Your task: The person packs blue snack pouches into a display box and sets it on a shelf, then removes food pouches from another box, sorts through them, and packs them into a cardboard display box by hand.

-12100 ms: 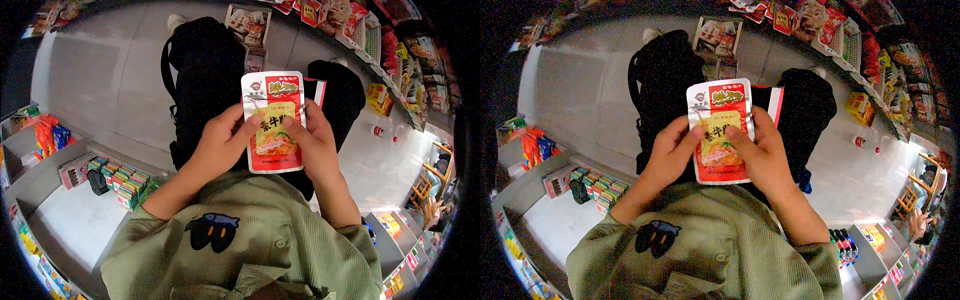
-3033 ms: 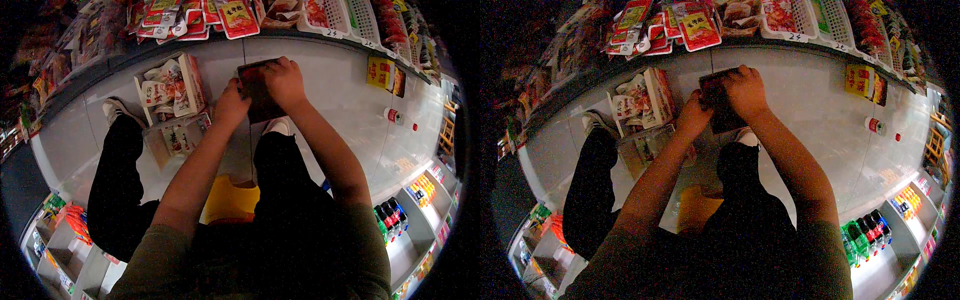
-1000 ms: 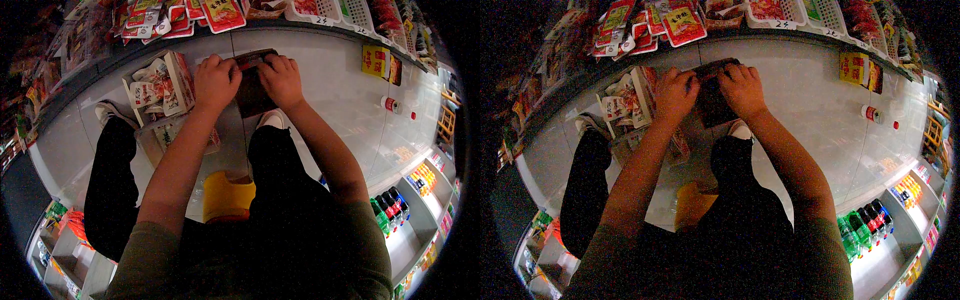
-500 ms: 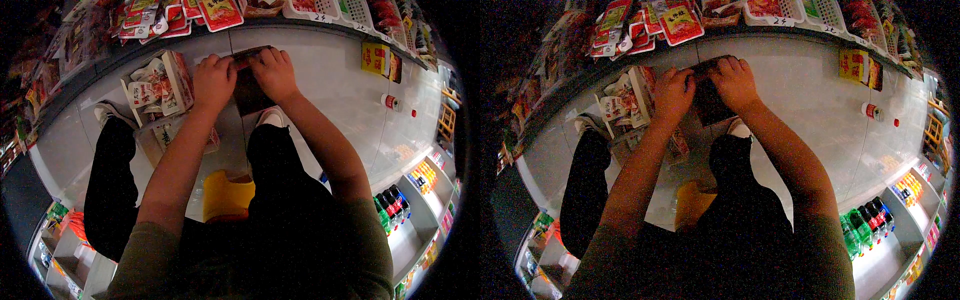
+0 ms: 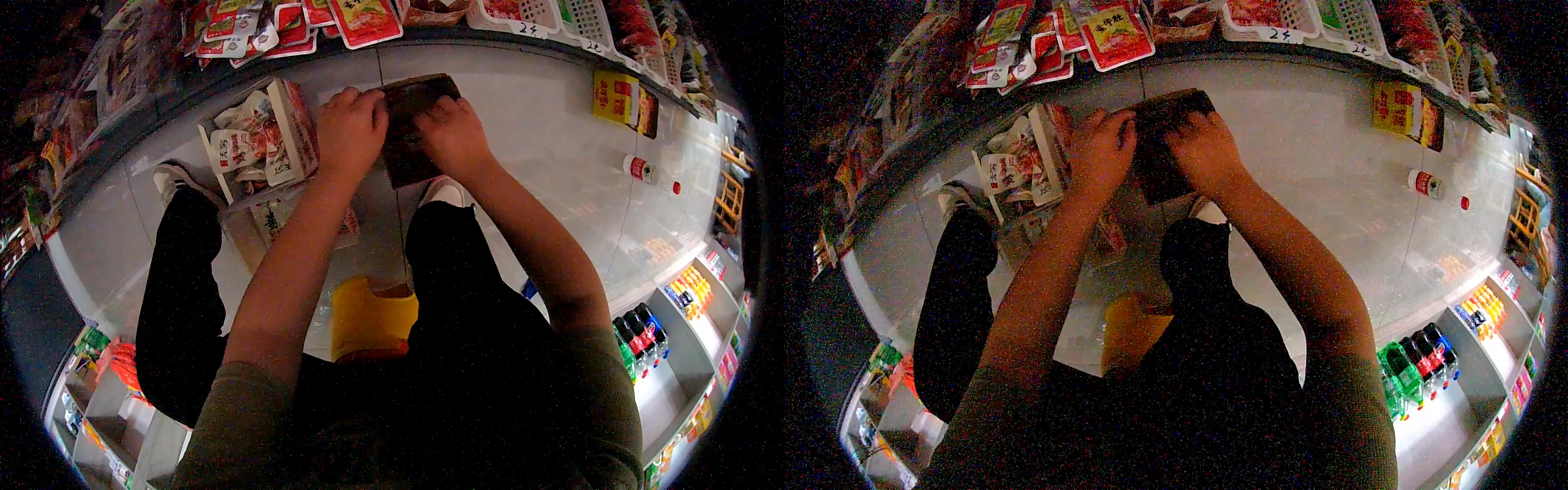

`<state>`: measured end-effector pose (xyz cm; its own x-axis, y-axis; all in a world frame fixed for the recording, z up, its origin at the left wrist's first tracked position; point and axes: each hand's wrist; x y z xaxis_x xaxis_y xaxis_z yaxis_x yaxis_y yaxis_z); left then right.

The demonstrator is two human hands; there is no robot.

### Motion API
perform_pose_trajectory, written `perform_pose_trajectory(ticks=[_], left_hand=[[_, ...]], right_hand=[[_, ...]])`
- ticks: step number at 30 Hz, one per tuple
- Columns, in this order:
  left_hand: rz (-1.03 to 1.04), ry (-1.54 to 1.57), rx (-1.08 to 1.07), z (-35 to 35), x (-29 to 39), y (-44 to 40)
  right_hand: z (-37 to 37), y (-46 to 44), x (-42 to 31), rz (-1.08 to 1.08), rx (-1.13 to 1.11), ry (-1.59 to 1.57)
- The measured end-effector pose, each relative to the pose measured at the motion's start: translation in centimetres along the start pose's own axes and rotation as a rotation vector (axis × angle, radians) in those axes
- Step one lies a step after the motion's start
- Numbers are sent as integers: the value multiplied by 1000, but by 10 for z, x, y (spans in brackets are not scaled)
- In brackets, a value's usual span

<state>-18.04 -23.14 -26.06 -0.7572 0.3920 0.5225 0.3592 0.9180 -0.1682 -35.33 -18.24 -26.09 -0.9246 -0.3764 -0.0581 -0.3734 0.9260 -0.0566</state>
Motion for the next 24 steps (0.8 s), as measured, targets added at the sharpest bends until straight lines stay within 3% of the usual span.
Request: perform_pose_trajectory(ticks=[4,10,14,16,19,21,24], left_hand=[[4,-13,3,0,1,0],[-54,50,-14,-1,-1,-1],[-33,-18,101,-3,1,-7],[60,-23,16,-2,-3,-11],[43,-26,-70,3,-7,-15],[34,-42,-73,6,-9,-16],[17,-58,-73,10,-9,-16]], right_hand=[[2,0,0,30,1,19],[-4,-1,0,-3,-174,106],[-18,-5,3,24,-115,67],[-18,-6,7,48,-125,26],[-12,-9,17,84,-25,56],[-10,-12,23,82,141,75],[-8,-13,28,113,106,90]])
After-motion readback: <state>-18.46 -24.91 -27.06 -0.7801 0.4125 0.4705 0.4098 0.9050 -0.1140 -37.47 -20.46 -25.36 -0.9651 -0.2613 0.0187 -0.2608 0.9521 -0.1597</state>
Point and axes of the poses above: each hand's wrist, its own y-axis away from the middle knuckle, its own z-axis out of the palm, x = y × z, and after that the axes turned 5 degrees about y, right-handed
